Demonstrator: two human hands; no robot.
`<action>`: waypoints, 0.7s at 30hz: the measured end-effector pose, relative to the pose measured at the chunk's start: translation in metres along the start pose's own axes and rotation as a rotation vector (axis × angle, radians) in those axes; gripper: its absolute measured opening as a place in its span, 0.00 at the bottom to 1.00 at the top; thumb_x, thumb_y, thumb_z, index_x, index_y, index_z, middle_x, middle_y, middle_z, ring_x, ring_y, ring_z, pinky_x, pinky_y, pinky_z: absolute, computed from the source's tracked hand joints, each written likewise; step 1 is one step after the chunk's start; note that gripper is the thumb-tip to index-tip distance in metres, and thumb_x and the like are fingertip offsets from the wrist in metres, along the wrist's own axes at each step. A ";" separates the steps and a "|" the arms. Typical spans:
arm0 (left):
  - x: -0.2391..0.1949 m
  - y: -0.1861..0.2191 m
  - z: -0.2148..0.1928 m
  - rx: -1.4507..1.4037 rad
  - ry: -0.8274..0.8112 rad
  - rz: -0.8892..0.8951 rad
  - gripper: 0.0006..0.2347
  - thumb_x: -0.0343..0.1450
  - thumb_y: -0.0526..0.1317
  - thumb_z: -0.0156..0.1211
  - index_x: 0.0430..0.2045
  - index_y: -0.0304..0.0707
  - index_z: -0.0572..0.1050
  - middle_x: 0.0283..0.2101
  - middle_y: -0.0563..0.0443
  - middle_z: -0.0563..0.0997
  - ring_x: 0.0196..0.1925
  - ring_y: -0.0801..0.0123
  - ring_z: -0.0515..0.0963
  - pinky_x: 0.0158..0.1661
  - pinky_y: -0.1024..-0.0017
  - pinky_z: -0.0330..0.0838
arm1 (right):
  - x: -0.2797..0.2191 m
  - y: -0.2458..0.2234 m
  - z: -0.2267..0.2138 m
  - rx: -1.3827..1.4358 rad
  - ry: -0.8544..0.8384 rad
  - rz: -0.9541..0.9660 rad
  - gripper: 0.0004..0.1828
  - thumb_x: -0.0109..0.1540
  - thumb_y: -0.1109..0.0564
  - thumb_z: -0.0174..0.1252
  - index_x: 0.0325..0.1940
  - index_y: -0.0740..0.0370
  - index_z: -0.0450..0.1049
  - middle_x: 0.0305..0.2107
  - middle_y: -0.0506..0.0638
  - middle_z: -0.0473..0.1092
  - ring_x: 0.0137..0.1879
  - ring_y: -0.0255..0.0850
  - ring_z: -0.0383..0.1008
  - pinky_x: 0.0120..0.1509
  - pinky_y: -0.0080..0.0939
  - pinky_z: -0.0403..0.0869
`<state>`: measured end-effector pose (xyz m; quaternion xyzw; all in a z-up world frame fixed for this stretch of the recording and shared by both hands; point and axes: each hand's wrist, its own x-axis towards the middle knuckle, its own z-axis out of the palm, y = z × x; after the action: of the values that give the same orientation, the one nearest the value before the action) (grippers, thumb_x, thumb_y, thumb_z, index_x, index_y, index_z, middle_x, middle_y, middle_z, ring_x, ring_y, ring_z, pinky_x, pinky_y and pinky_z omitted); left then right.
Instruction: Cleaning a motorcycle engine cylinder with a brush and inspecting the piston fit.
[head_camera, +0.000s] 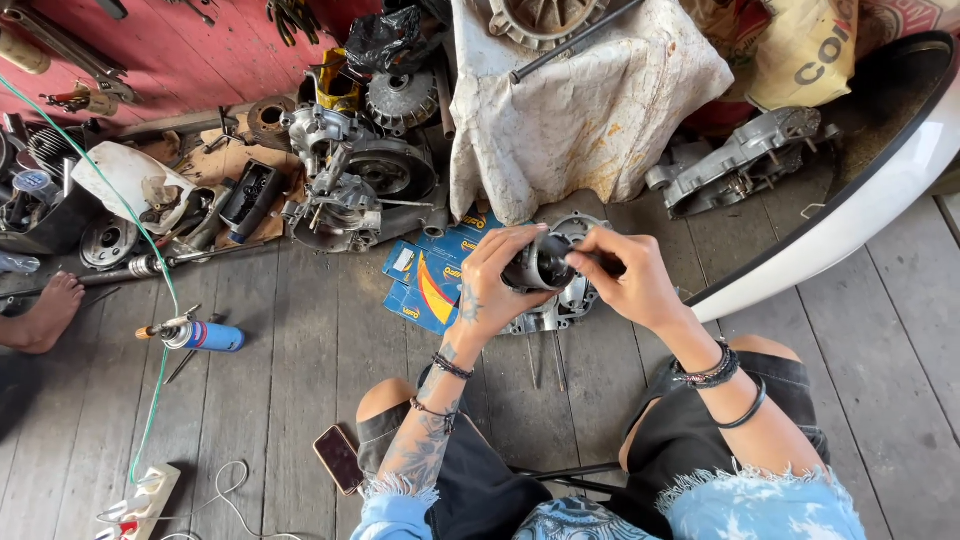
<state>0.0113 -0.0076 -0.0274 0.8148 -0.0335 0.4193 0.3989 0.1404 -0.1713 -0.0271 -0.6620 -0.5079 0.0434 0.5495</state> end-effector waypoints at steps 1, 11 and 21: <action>-0.001 0.002 0.000 0.000 0.002 0.000 0.25 0.53 0.34 0.80 0.44 0.33 0.78 0.47 0.46 0.83 0.51 0.51 0.82 0.53 0.57 0.77 | -0.001 -0.007 -0.001 -0.001 -0.002 -0.001 0.08 0.65 0.63 0.62 0.30 0.60 0.74 0.09 0.48 0.64 0.15 0.35 0.63 0.22 0.32 0.61; 0.001 0.002 0.001 0.024 0.045 -0.008 0.24 0.55 0.34 0.79 0.46 0.33 0.79 0.46 0.44 0.83 0.50 0.50 0.82 0.52 0.56 0.77 | -0.001 0.003 0.002 -0.023 0.029 0.063 0.06 0.64 0.63 0.62 0.32 0.61 0.76 0.09 0.48 0.64 0.17 0.32 0.60 0.22 0.31 0.59; 0.006 0.009 -0.002 -0.032 -0.025 0.020 0.25 0.51 0.33 0.80 0.43 0.33 0.79 0.45 0.45 0.84 0.50 0.49 0.82 0.53 0.55 0.76 | 0.012 -0.001 -0.027 -0.014 -0.060 -0.037 0.06 0.62 0.64 0.66 0.43 0.60 0.80 0.30 0.51 0.77 0.41 0.44 0.79 0.59 0.44 0.69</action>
<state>0.0097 -0.0109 -0.0168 0.8132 -0.0533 0.4122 0.4075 0.1618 -0.1811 -0.0097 -0.6547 -0.5366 0.0492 0.5301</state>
